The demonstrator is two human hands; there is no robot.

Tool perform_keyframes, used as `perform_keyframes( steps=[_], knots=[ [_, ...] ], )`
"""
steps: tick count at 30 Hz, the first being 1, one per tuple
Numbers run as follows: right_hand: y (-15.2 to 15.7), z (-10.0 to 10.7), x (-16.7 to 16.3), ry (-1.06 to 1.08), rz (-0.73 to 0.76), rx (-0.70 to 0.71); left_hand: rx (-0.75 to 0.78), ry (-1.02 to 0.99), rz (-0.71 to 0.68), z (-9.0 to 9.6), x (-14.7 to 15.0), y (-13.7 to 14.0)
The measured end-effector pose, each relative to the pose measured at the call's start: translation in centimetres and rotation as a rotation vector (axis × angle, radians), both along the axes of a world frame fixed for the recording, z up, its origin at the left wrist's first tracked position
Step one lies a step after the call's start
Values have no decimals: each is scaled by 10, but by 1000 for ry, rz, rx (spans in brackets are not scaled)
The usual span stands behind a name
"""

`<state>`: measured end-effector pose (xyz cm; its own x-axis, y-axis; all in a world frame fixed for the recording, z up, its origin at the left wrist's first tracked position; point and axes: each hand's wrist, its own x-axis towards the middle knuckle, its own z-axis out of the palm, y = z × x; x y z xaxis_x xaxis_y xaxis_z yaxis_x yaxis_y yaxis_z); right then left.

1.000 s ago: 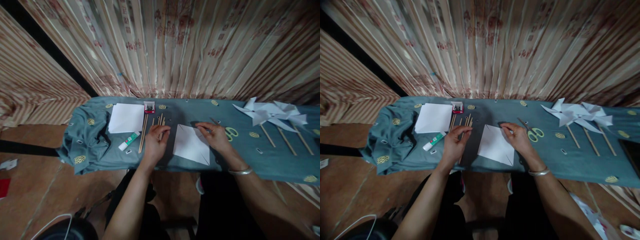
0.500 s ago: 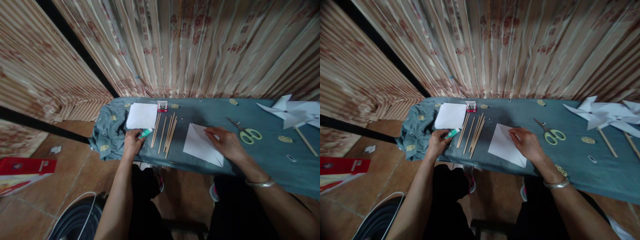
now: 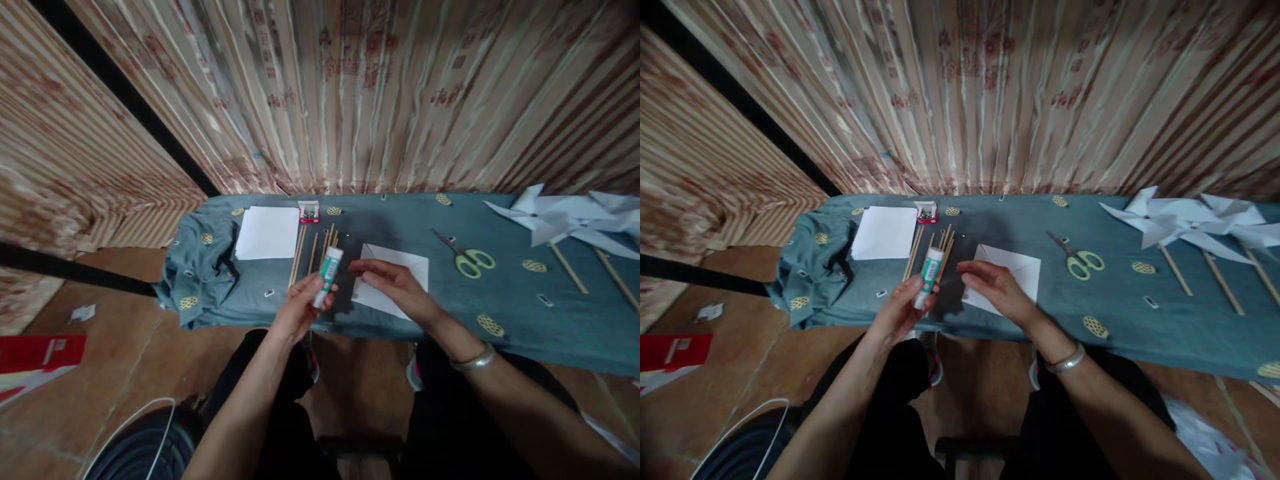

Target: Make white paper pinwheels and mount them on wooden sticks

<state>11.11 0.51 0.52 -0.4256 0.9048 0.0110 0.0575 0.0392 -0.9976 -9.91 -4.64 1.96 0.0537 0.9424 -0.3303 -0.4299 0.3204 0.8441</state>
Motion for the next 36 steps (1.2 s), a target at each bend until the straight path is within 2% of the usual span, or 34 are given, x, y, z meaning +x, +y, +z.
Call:
perform_keyframes(
  steps=[2, 4, 6, 10, 14, 18, 22, 25, 27, 30, 32, 36],
  knots=[
    [-5, 5, -9, 187, 159, -187, -39, -90, -148, -1, 28, 3],
    [-6, 7, -10, 284, 192, -329, -36, -130, -206, -1, 46, 5],
    [-3, 5, -7, 372, 136, -395, -19, -130, -234, -1, 55, 7],
    [7, -2, 8, 449, -46, -414, -4, -114, -280, 1, 60, 10],
    [20, -4, 28, 416, -183, -410, -37, -155, -227, -1, 67, 13],
    [25, -1, 45, 565, -269, -528, -67, -151, -213, -2, 74, 16],
    [22, 3, 51, 755, -248, -669, -45, -115, -177, -2, 83, 19],
    [18, 6, 53, 817, -227, -713, 6, -10, -90, -3, 88, 22],
    [18, 9, 57, 798, -256, -688, 78, 120, -27, -6, 87, 24],
    [21, 9, 65, 637, -330, -545, 240, 383, 15, -12, 80, 29],
    [25, 5, 71, 462, -377, -417, 398, 636, -35, -19, 76, 31],
    [29, -7, 74, 93, -432, -191, 719, 1070, -236, -39, 75, 32]
  ],
)
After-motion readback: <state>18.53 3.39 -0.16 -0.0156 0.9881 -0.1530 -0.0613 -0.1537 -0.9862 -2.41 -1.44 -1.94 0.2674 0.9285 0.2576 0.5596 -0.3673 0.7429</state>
